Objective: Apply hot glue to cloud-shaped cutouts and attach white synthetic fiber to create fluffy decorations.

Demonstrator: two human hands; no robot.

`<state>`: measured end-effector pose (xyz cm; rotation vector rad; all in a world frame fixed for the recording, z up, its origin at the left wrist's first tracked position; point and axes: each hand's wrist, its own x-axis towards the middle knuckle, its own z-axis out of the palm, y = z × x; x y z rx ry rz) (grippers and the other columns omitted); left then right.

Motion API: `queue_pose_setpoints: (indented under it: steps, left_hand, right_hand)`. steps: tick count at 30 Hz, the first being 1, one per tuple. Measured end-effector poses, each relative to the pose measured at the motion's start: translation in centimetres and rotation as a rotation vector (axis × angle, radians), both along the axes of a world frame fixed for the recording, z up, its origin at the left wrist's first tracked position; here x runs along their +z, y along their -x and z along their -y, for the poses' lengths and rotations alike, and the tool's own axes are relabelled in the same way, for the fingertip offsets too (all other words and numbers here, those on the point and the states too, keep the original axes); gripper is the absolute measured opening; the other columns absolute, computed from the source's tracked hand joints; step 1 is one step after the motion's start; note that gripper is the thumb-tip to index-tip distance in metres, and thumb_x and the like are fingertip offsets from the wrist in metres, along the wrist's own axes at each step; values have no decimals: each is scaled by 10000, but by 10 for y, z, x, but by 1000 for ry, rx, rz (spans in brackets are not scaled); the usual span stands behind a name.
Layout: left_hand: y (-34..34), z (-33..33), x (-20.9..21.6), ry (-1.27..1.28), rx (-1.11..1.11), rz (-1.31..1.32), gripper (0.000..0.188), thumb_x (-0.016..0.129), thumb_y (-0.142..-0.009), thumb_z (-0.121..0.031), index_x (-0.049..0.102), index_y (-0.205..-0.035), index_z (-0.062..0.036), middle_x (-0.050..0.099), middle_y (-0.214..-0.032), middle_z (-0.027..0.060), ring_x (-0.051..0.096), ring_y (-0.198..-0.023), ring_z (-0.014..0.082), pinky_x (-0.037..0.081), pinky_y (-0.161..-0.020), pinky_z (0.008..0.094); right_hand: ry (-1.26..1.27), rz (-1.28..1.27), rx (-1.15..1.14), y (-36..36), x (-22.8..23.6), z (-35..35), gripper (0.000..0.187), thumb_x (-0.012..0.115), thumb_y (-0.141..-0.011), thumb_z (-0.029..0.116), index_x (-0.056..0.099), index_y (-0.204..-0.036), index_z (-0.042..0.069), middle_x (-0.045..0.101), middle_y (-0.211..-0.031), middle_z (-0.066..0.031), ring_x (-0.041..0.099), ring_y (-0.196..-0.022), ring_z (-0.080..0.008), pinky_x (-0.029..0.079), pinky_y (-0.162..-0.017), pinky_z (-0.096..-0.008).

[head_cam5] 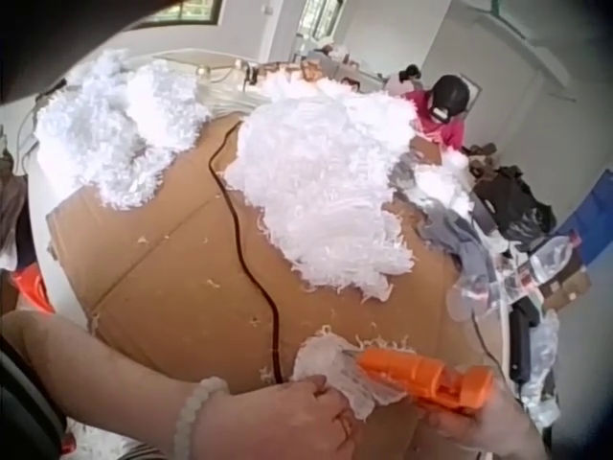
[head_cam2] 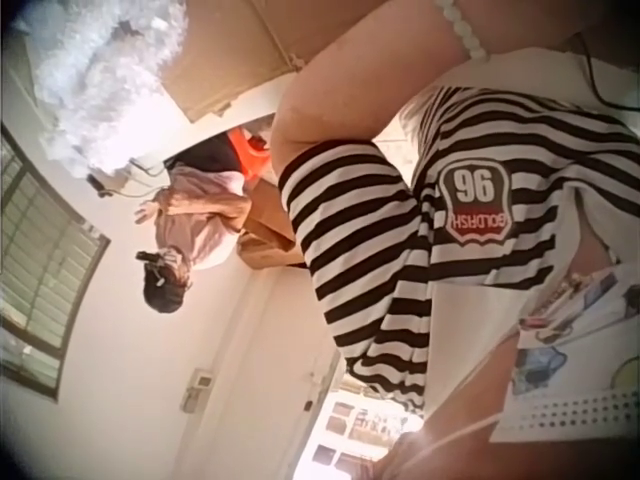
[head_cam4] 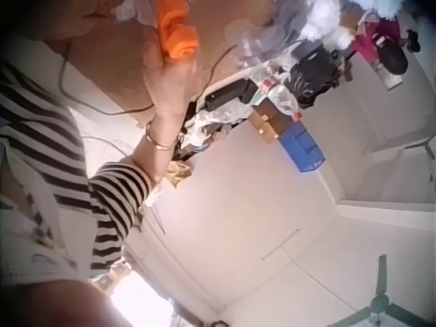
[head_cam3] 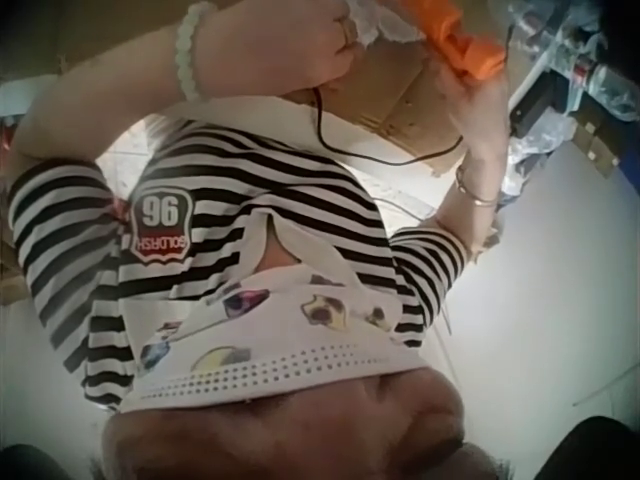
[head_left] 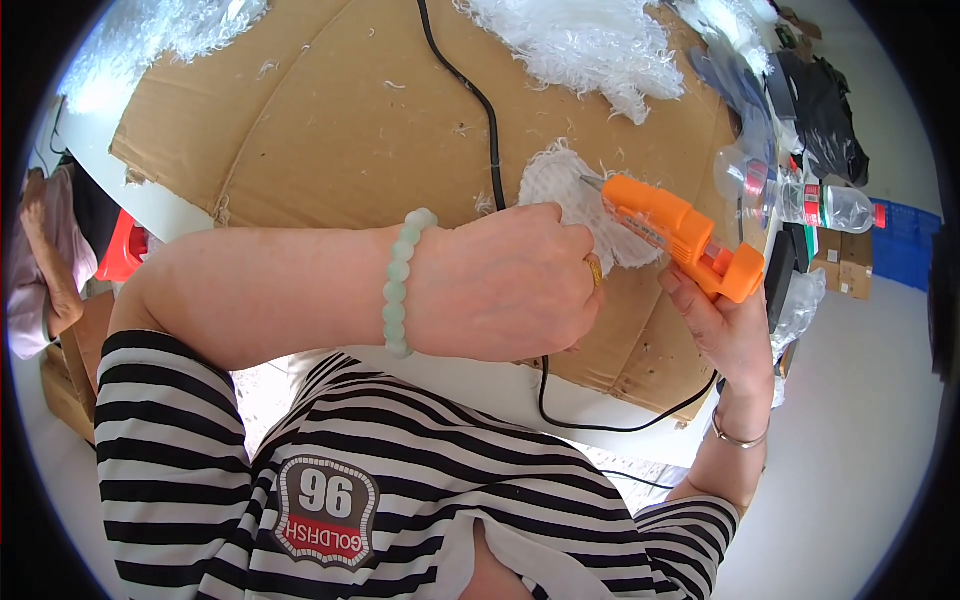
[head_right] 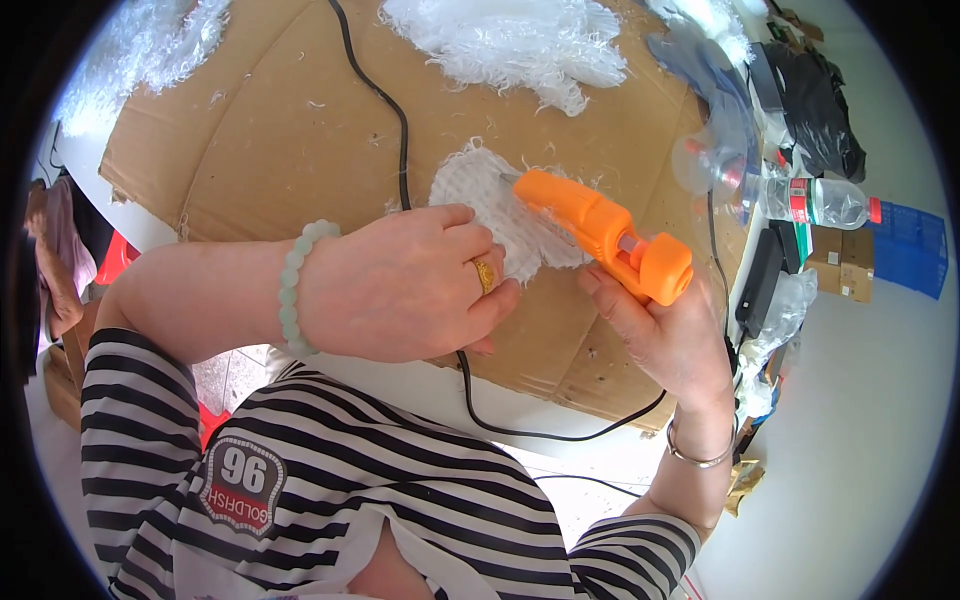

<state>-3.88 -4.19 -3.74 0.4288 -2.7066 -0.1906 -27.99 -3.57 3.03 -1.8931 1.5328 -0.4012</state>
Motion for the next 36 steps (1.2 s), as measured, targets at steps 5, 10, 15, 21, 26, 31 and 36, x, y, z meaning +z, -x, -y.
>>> queue_pose_setpoints:
  steps: [5,10,15,21,26,31,36]
  left_hand:
    - [1,-1,0,-7,9,-10,388,703,-672,-316,624,-871,7,579,-720,59,558,-720,194,463,-657,299]
    - [1,0,-1,-14,0,-11,379,698,-675,-311,615,-867,5,572,-714,59,557,-719,196,463,-659,302]
    - [1,-1,0,-14,14,-19,366,690,-682,-305,607,-866,1,569,-720,63,551,-713,196,463,-662,307]
    - [1,-2,-1,4,13,-23,358,684,-688,-300,606,-868,-1,571,-728,65,550,-708,196,463,-664,306]
    - [1,0,-1,-10,11,-24,370,687,-685,-303,609,-878,3,577,-738,69,553,-714,199,465,-668,308]
    - [1,-1,1,-8,11,-10,368,688,-685,-301,608,-879,2,578,-744,71,553,-713,202,468,-670,311]
    - [1,-1,0,-7,12,-21,372,690,-683,-301,605,-881,2,577,-753,78,552,-716,203,469,-671,314]
  right_hand:
    - [-68,-1,21,13,7,-10,287,649,-839,-2,565,-1113,-21,576,-848,6,505,-732,-46,419,-633,-187]
    - [-100,40,-60,33,15,-23,282,627,-831,-47,559,-1103,-16,575,-839,-10,529,-751,-63,435,-646,-194]
    - [-104,116,-169,29,9,-27,296,644,-800,-81,567,-1075,-3,577,-838,-14,540,-750,-72,445,-648,-201]
    - [44,45,-92,18,-4,-20,246,756,-736,8,612,-933,-30,616,-754,-42,554,-630,-94,457,-582,-230]
    - [164,-120,11,18,-5,-16,227,765,-731,73,625,-885,-16,554,-657,-71,524,-549,-186,427,-531,-278]
    - [132,-134,24,24,-5,-18,244,726,-785,72,607,-981,-11,574,-736,-34,518,-621,-121,430,-580,-235]
    - [69,-138,-3,25,0,-21,244,695,-836,79,588,-1040,-5,560,-779,28,480,-663,-47,404,-597,-194]
